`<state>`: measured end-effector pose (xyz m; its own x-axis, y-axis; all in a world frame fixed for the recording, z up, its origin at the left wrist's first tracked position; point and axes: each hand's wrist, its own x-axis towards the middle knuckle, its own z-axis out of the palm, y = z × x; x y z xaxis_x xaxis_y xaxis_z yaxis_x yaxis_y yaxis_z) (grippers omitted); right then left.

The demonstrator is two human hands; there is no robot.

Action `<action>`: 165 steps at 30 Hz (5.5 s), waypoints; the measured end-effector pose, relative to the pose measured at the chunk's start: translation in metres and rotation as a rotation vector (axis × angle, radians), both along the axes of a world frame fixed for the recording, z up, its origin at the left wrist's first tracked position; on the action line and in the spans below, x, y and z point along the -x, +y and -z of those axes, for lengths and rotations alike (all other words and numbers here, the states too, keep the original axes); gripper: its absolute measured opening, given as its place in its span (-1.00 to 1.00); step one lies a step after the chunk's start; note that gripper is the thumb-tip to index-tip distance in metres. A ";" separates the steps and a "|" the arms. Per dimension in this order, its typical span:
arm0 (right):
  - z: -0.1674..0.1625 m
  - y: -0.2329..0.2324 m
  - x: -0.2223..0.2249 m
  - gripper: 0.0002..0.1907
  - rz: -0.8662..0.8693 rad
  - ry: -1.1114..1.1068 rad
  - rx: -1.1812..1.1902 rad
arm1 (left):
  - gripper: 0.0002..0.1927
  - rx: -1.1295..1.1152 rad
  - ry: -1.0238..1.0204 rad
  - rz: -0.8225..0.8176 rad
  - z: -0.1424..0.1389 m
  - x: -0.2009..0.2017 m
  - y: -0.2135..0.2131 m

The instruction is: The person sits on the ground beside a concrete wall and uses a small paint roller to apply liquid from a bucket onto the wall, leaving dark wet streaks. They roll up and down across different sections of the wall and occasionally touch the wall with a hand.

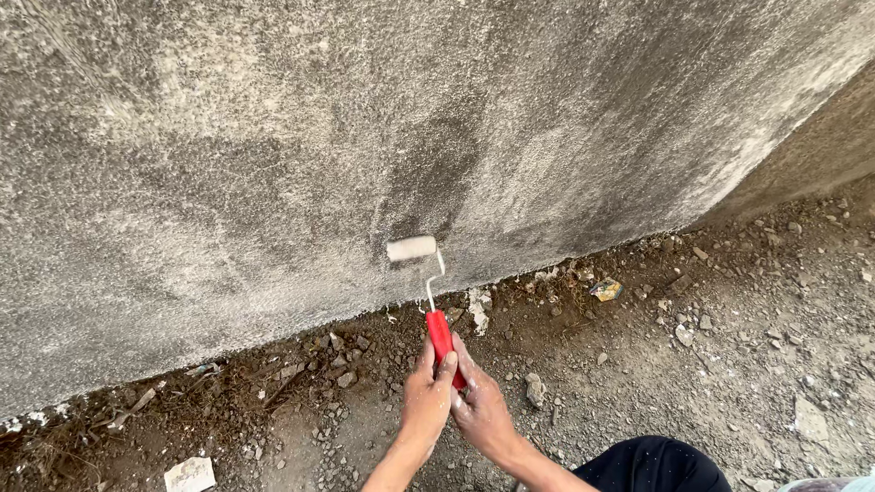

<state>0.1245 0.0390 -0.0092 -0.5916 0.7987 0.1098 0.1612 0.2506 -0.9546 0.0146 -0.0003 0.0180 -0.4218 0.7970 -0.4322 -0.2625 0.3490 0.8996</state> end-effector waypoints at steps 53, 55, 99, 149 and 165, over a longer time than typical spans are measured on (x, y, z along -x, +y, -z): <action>-0.078 0.022 0.034 -0.37 0.216 -0.484 0.150 | -0.38 -0.231 -0.028 -0.004 -0.008 0.012 0.019; -0.087 0.021 0.036 -0.42 0.210 -0.243 -0.151 | -0.40 -0.281 -0.006 -0.010 -0.019 0.014 0.019; -0.070 0.051 0.035 -0.45 0.329 0.154 0.107 | -0.37 -0.157 0.020 0.031 -0.062 -0.020 0.018; 0.058 0.018 -0.003 -0.52 0.009 0.357 0.556 | -0.22 0.182 0.369 0.017 0.052 -0.048 0.004; -0.064 0.059 0.021 -0.62 0.123 0.223 0.137 | -0.20 -0.379 0.311 0.126 -0.046 -0.013 0.014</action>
<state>0.1038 0.0976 0.0543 -0.4630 0.8792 0.1123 -0.0352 0.1084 -0.9935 0.0276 0.0142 0.0641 -0.3752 0.9265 0.0281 0.0612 -0.0055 0.9981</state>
